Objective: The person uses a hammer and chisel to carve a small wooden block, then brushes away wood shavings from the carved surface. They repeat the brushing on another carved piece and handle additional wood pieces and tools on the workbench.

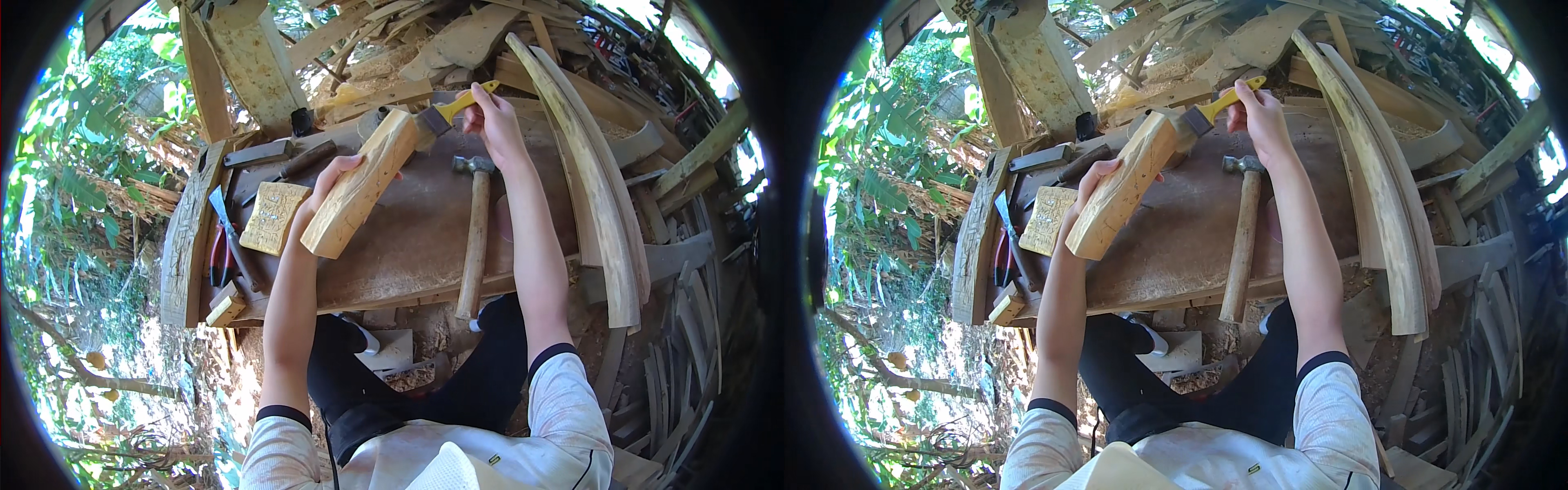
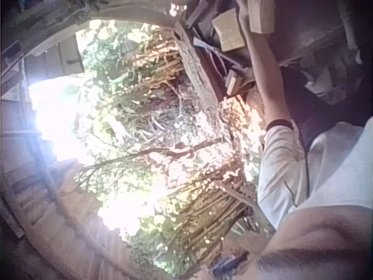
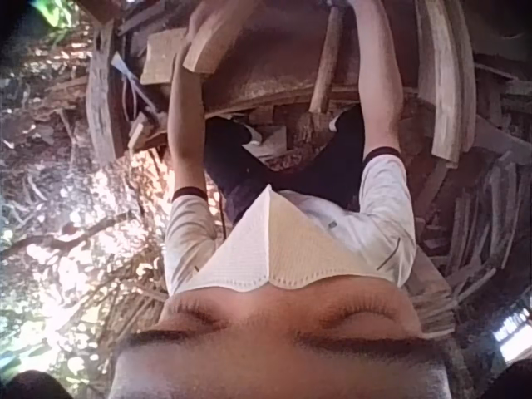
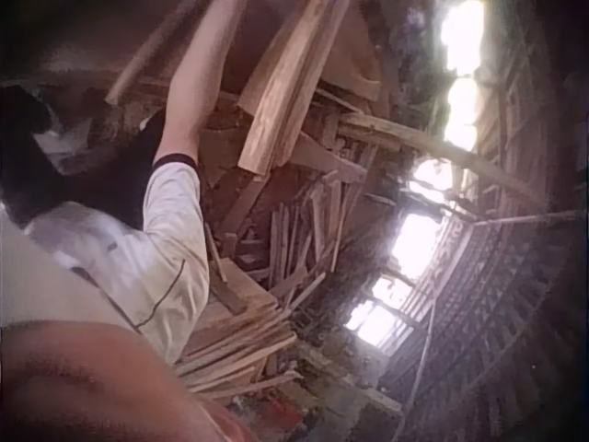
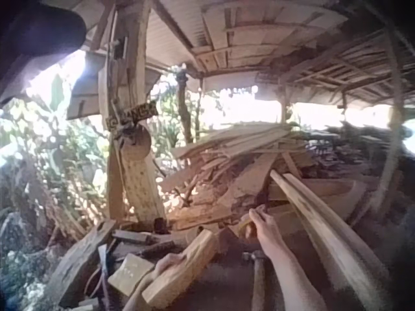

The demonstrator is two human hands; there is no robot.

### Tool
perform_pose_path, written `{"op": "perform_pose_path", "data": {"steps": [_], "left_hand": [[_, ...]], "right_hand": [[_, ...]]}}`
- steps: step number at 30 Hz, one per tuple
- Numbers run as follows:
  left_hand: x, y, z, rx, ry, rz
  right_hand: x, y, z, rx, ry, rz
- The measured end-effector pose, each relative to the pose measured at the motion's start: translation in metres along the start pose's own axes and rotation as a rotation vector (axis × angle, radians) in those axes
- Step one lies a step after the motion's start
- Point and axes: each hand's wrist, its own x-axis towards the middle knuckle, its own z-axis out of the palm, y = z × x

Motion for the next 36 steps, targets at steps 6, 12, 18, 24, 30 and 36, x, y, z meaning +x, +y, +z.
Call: {"op": "perform_pose_path", "data": {"steps": [6,12,18,24,30,36], "left_hand": [[0.005,0.0,0.01,-0.091,0.091,0.097],[-0.004,0.008,-0.002,-0.073,0.103,0.291],[0.017,0.005,0.017,-0.15,0.433,0.322],[0.014,0.001,-0.005,-0.088,0.454,0.264],[0.023,-0.003,0.008,-0.219,0.557,0.238],[0.008,0.0,-0.004,-0.056,0.428,0.146]], "right_hand": [[0.001,0.001,-0.001,0.035,0.144,-0.131],[-0.002,0.001,0.012,0.068,0.052,-0.095],[-0.014,-0.005,0.016,0.214,-0.204,-0.143],[-0.028,-0.004,0.041,0.038,-0.425,-0.14],[-0.022,0.0,0.033,0.074,-0.442,-0.144],[-0.025,0.0,0.055,0.095,-0.131,-0.306]]}}
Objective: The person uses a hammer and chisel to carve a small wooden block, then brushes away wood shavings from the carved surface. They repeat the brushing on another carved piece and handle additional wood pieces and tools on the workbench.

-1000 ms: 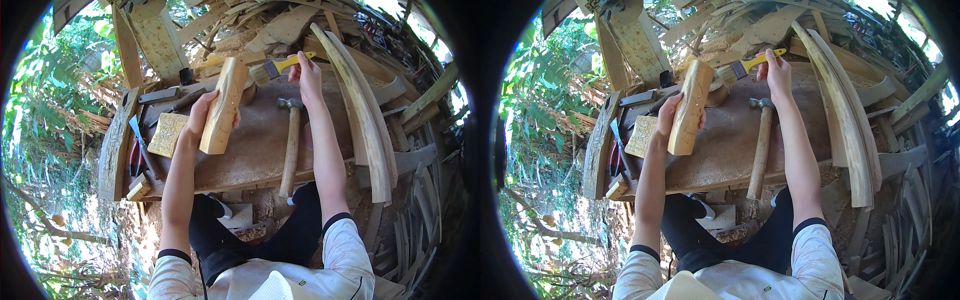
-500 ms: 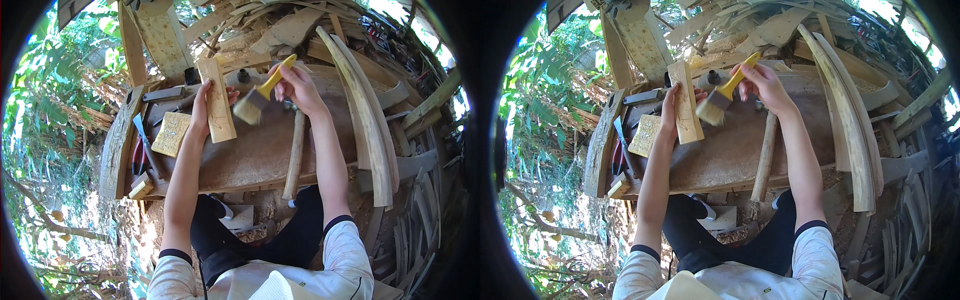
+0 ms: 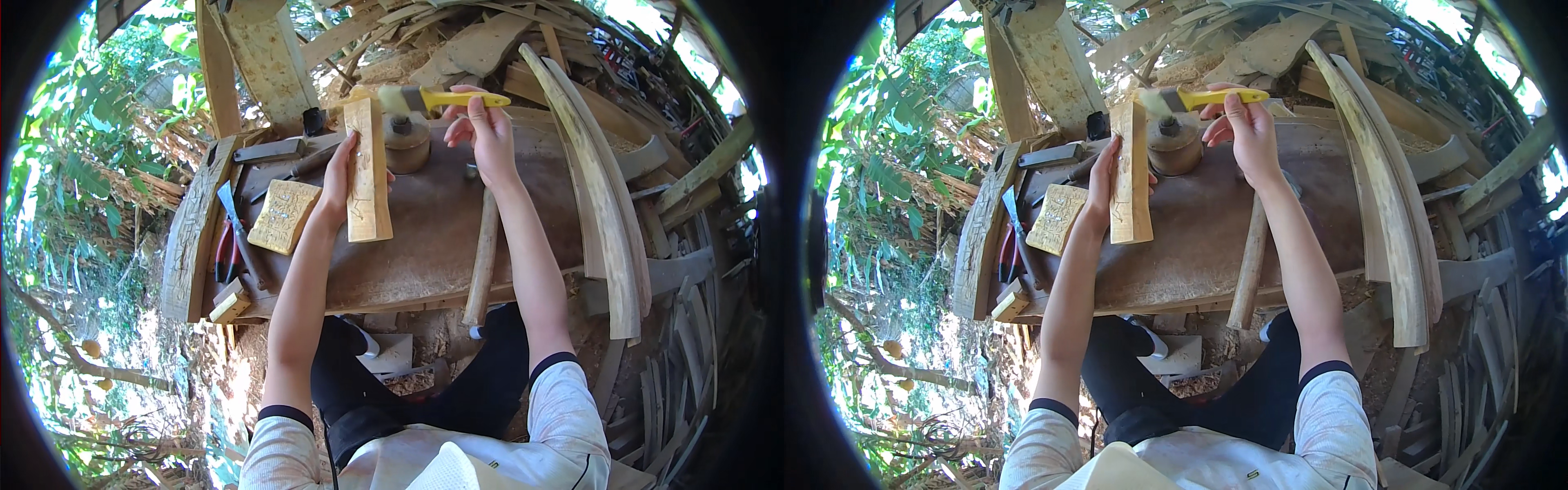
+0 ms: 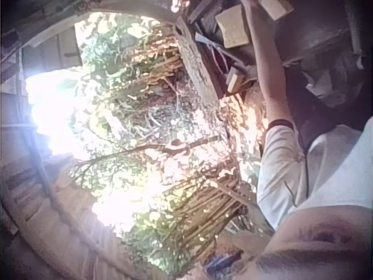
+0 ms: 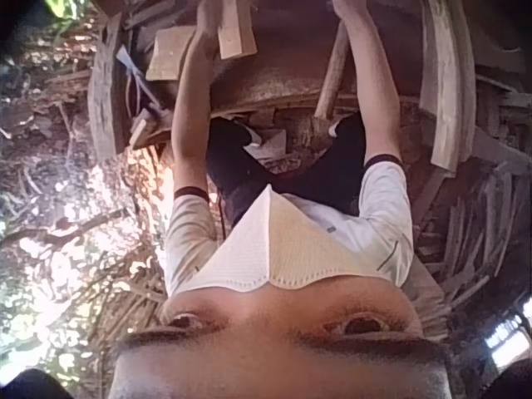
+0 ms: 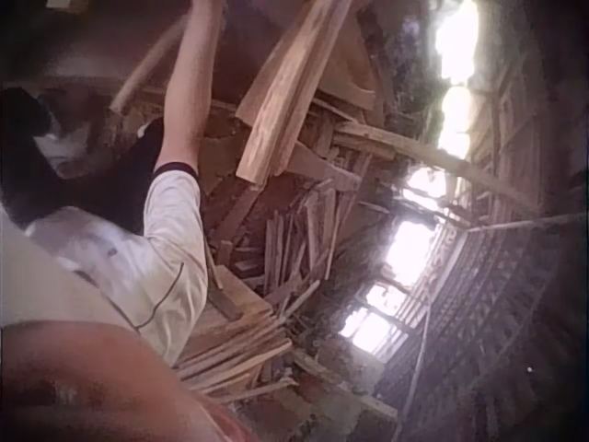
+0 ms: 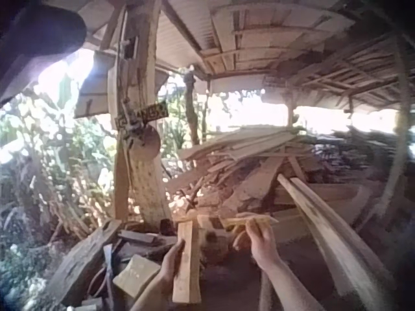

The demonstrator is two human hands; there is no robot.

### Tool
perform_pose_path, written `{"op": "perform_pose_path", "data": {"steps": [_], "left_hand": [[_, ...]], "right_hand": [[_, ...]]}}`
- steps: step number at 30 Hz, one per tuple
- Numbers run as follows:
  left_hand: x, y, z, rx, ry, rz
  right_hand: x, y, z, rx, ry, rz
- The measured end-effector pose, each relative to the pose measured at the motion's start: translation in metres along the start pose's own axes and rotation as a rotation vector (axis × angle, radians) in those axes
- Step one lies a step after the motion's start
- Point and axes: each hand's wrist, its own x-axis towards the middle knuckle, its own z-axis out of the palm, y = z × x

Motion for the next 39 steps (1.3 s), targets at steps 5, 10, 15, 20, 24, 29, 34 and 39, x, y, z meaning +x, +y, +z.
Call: {"op": "perform_pose_path", "data": {"steps": [5,10,15,20,24,29,34,39], "left_hand": [[0.002,-0.003,0.011,0.05,-0.049,-0.001],[-0.004,-0.001,0.013,0.027,-0.011,-0.038],[0.004,-0.002,0.007,-0.033,-0.012,0.007],[0.007,-0.007,0.001,-0.071,-0.027,0.138],[0.01,-0.01,0.004,-0.15,0.189,0.299],[0.007,-0.006,-0.003,-0.083,0.157,0.277],[0.01,-0.006,0.002,-0.195,0.221,0.326],[0.008,-0.004,-0.003,-0.209,0.179,0.341]], "right_hand": [[0.004,0.003,-0.024,0.041,-0.2,0.086],[0.001,0.003,-0.006,-0.033,0.098,-0.023],[0.004,-0.003,-0.024,0.066,-0.229,0.061],[-0.005,0.001,-0.006,0.015,-0.228,0.094],[-0.006,0.0,-0.007,0.08,-0.229,0.093],[-0.006,0.002,-0.012,0.046,-0.383,0.192],[-0.009,0.005,0.002,0.07,-0.226,0.136],[-0.007,-0.002,-0.016,0.006,-0.402,0.208]]}}
